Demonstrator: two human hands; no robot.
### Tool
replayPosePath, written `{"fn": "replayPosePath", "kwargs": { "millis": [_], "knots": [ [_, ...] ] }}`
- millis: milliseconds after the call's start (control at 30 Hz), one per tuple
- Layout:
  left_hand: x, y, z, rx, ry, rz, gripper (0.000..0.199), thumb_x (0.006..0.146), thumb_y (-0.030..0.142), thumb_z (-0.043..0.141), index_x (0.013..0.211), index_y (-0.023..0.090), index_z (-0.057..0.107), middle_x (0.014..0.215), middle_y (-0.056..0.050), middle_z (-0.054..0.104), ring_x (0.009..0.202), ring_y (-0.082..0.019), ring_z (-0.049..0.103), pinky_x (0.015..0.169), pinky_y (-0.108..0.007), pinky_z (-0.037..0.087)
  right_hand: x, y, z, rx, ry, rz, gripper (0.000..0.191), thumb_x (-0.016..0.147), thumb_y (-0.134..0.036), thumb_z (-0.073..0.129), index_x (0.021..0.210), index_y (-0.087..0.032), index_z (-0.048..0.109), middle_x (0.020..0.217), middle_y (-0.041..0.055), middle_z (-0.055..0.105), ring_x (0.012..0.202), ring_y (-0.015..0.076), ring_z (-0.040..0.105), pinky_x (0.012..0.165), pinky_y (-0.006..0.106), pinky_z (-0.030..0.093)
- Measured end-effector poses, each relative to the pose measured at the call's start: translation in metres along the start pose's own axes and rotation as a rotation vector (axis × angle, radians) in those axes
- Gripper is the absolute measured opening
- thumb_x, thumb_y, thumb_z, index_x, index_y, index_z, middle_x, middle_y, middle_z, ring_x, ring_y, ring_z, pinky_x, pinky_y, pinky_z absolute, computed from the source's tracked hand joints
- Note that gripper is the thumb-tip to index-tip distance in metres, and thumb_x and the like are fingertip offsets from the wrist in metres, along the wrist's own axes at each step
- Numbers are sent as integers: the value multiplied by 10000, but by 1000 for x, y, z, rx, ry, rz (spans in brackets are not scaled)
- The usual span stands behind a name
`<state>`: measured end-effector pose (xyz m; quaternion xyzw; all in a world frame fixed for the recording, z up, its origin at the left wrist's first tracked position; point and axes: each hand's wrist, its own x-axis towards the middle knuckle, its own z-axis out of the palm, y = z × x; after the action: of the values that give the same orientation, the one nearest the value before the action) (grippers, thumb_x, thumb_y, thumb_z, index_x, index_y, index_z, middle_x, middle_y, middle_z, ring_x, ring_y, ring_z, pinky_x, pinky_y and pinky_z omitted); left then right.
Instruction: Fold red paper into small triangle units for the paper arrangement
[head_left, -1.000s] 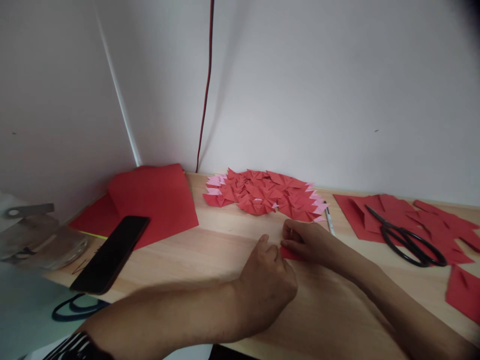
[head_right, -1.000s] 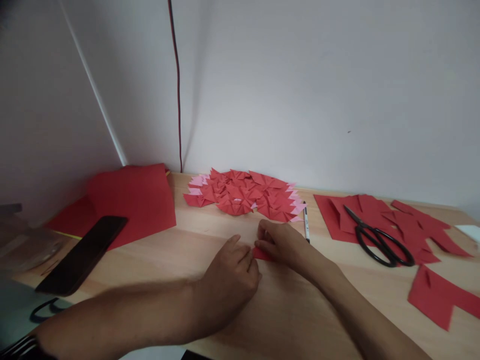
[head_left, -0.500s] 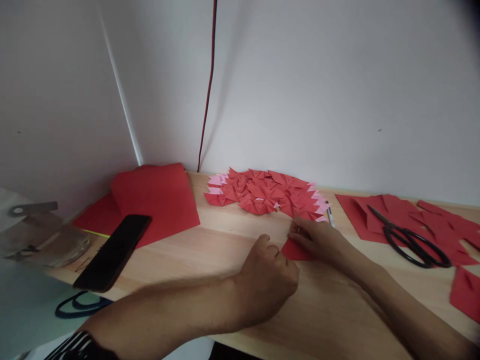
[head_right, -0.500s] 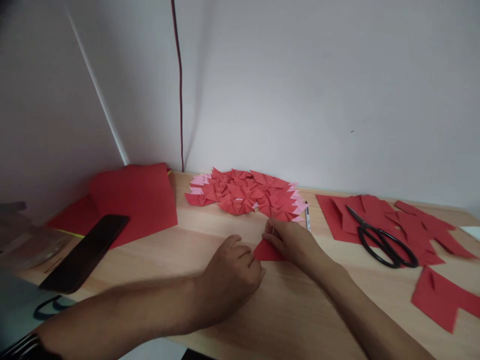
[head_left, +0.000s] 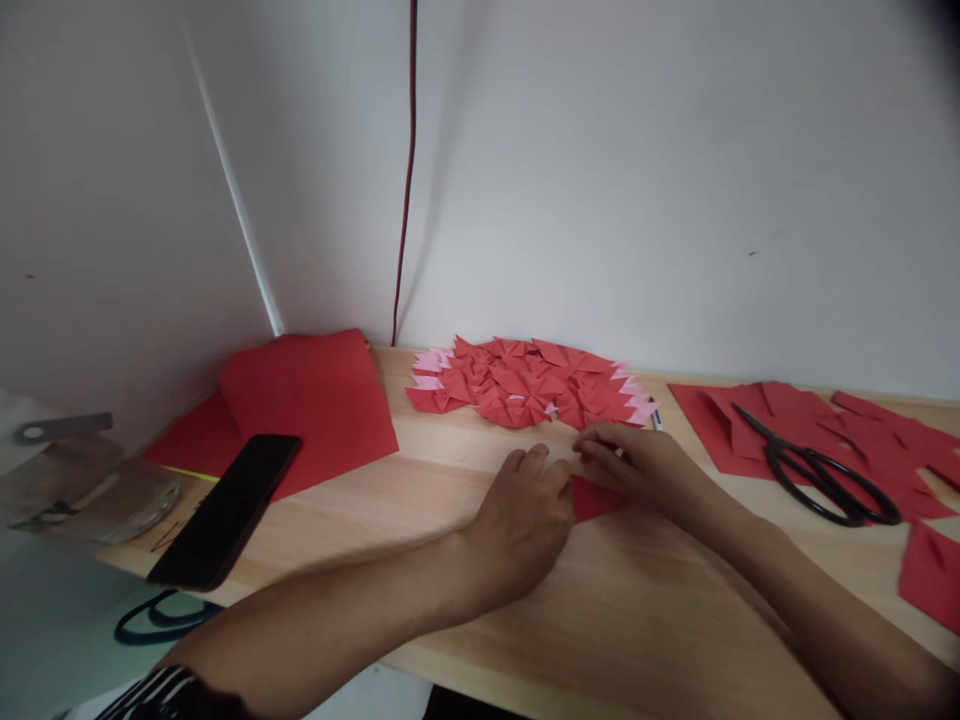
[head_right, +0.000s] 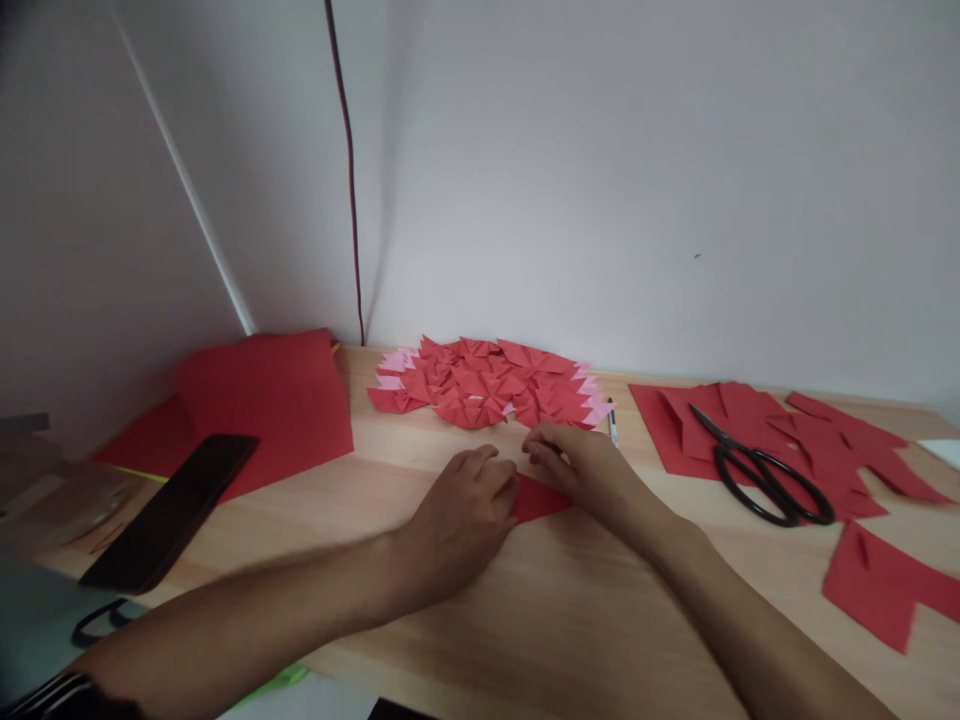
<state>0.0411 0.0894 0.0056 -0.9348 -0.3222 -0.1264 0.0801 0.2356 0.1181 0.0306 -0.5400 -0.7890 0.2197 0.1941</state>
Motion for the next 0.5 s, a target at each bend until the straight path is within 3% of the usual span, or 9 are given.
{"fn": "replayPosePath", "kwargs": {
  "millis": [133, 267, 400, 500],
  "knots": [
    [-2, -1, 2, -21, -8, 42, 206, 889, 207, 495, 996, 120, 649, 1140, -98, 567, 1241, -317, 395, 996, -479, 356, -6, -13, -11, -94, 52, -20, 277, 928, -347, 387, 1016, -222, 618, 930, 48, 725, 813, 194, 659, 734, 321, 484],
    [-3, -2, 2, 15, -22, 79, 276, 902, 216, 467, 1091, 107, 636, 1189, -113, 573, 1245, -324, 413, 1036, -488, 321, -15, -15, -12, -239, 28, -113, 322, 928, -275, 360, 1084, -202, 632, 997, 77, 728, 872, 225, 677, 753, 366, 515],
    [-3, -2, 6, 44, 19, 53, 326, 918, 220, 450, 1197, 116, 582, 1194, -115, 582, 1178, -278, 478, 1041, -467, 321, -30, -7, 4, -324, -4, -266, 403, 881, -105, 339, 1177, -180, 602, 1129, 109, 687, 988, 215, 654, 840, 375, 523],
    [-2, -3, 11, 37, 53, 34, 325, 915, 238, 467, 1198, 123, 579, 1148, -96, 608, 1131, -265, 504, 1056, -476, 304, -42, -4, 22, -397, 84, -271, 469, 838, -46, 336, 1228, -152, 575, 1159, 132, 669, 1025, 229, 639, 879, 412, 521]
  ]
}}
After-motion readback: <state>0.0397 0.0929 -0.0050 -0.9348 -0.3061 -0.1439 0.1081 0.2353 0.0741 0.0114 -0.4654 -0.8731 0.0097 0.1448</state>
